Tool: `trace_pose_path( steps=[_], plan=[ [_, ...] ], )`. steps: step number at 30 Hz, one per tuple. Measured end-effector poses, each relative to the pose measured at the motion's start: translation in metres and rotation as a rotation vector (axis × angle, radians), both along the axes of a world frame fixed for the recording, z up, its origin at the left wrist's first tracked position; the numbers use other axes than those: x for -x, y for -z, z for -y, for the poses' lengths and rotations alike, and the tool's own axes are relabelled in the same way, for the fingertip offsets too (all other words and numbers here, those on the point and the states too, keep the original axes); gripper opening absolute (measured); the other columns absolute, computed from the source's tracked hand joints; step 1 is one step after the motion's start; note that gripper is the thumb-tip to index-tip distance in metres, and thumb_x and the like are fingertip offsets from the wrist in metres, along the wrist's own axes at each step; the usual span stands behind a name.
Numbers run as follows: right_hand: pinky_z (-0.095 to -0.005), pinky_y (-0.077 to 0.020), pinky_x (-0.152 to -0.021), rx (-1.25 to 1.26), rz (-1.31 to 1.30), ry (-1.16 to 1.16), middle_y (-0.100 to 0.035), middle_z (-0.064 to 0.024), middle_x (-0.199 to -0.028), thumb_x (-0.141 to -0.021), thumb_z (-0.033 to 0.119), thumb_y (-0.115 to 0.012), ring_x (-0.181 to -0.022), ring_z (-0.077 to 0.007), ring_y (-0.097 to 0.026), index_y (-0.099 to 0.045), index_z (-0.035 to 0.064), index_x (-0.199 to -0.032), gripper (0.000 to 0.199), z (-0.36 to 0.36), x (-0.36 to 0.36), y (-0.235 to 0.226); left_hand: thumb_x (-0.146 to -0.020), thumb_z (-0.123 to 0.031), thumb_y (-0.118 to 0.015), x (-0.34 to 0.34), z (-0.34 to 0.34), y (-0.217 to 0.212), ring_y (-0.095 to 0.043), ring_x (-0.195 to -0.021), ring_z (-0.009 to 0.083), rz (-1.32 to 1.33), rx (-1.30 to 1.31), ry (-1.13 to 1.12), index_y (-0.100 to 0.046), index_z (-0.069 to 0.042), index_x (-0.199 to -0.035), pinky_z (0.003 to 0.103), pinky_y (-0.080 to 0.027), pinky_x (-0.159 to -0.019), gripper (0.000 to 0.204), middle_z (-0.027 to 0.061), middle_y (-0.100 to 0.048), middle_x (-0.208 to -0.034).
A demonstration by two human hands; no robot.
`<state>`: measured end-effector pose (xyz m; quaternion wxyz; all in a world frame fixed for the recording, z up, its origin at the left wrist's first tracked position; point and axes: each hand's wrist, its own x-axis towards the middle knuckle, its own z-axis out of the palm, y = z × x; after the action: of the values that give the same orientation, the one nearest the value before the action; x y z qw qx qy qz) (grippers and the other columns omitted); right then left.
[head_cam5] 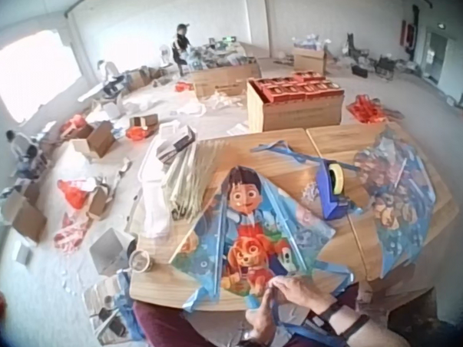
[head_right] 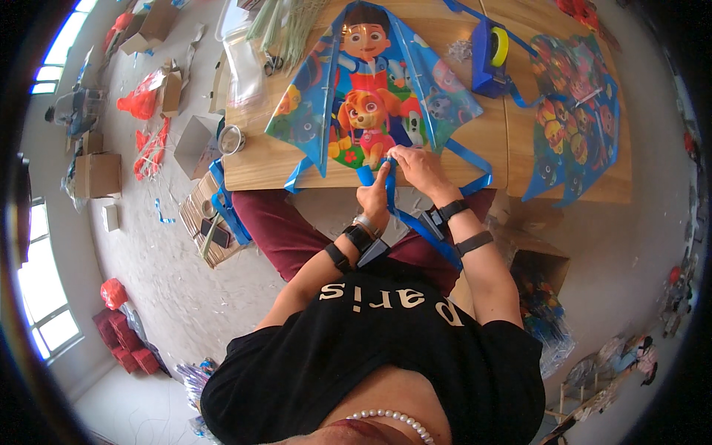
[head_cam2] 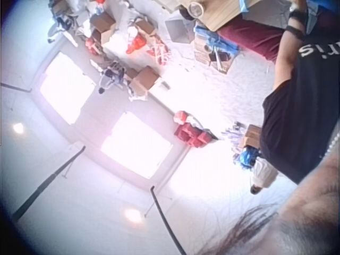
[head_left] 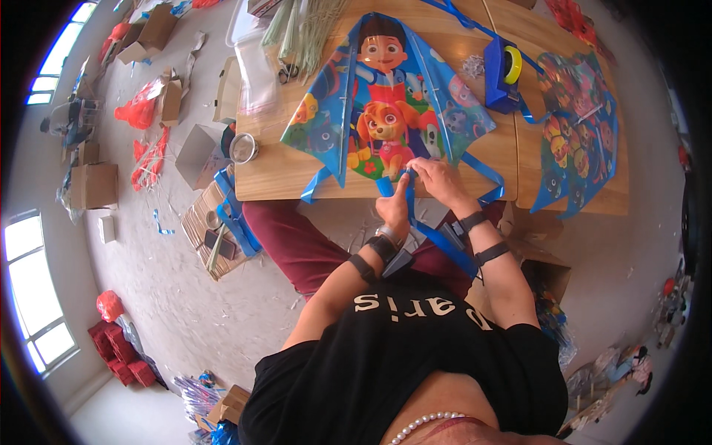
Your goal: Applying adhesive tape and attaching ribbons to patterned kite covers.
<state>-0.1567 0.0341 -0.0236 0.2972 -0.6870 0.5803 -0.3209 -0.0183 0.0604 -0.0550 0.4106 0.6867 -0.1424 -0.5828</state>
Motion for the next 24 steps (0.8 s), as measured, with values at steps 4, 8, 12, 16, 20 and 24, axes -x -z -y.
trace_pose_path(
  steps=[4,8,12,16,20,24],
  plan=[
    [-0.0467,-0.0522,-0.065,0.05,-0.15,0.131,-0.07,-0.0122,-0.087,-0.098,0.025,-0.063,-0.076,-0.0348,-0.067,-0.062,0.0088,-0.11,0.02,0.006,-0.013,-0.014,-0.076,-0.045,-0.09,-0.003,-0.001,0.005,-0.049,-0.059,0.0075,0.014,-0.007,0.002,-0.062,-0.005,-0.063,0.031,-0.043,-0.054,0.05,-0.0024,-0.059,-0.066],
    [-0.0402,-0.0505,-0.066,0.094,-0.152,0.185,-0.062,-0.0082,-0.079,-0.085,0.024,-0.081,-0.074,-0.0286,-0.063,-0.058,0.0083,-0.1,0.031,0.015,-0.016,-0.015,-0.077,-0.045,-0.09,-0.004,-0.001,0.012,-0.049,-0.059,0.0073,0.016,0.004,-0.008,-0.061,-0.006,-0.063,0.031,-0.042,-0.054,0.05,-0.0025,-0.058,-0.066],
    [-0.0396,-0.0485,-0.064,0.127,-0.261,0.204,-0.058,-0.0064,-0.075,-0.076,0.023,-0.087,-0.072,-0.0268,-0.06,-0.057,0.0089,-0.094,0.038,0.019,-0.018,-0.005,-0.078,-0.044,-0.089,-0.004,-0.001,0.012,-0.049,-0.059,0.0074,-0.007,-0.039,0.021,-0.062,-0.006,-0.064,0.031,-0.042,-0.054,0.049,-0.0027,-0.058,-0.067],
    [-0.0413,-0.0467,-0.063,0.103,-0.233,0.29,-0.059,-0.0054,-0.075,-0.074,0.028,-0.088,-0.071,-0.0261,-0.06,-0.056,0.0086,-0.086,0.039,0.023,-0.022,0.003,-0.078,-0.044,-0.089,-0.003,-0.001,0.011,-0.049,-0.059,0.0075,-0.009,-0.026,0.012,-0.063,-0.006,-0.066,0.031,-0.042,-0.053,0.048,-0.0026,-0.059,-0.067],
    [-0.0454,-0.0447,-0.073,0.051,-0.292,0.37,-0.064,-0.0037,-0.08,-0.077,0.041,-0.083,-0.085,-0.03,-0.063,-0.056,0.0122,-0.085,0.04,0.021,-0.03,0.006,-0.078,-0.045,-0.089,-0.003,-0.001,0.005,-0.05,-0.059,0.0073,-0.019,-0.02,0.02,-0.064,-0.005,-0.068,0.031,-0.041,-0.052,0.048,-0.0022,-0.059,-0.068],
    [-0.0468,-0.044,-0.072,0.123,-0.363,0.372,-0.063,-0.0035,-0.08,-0.08,0.043,-0.08,-0.083,-0.0298,-0.063,-0.057,0.0133,-0.085,0.039,0.02,-0.037,0.005,-0.079,-0.046,-0.088,-0.009,-0.002,0.003,-0.05,-0.058,0.0074,-0.024,0.0,0.03,-0.065,-0.005,-0.07,0.031,-0.041,-0.051,0.047,-0.0022,-0.059,-0.067]
  ],
)
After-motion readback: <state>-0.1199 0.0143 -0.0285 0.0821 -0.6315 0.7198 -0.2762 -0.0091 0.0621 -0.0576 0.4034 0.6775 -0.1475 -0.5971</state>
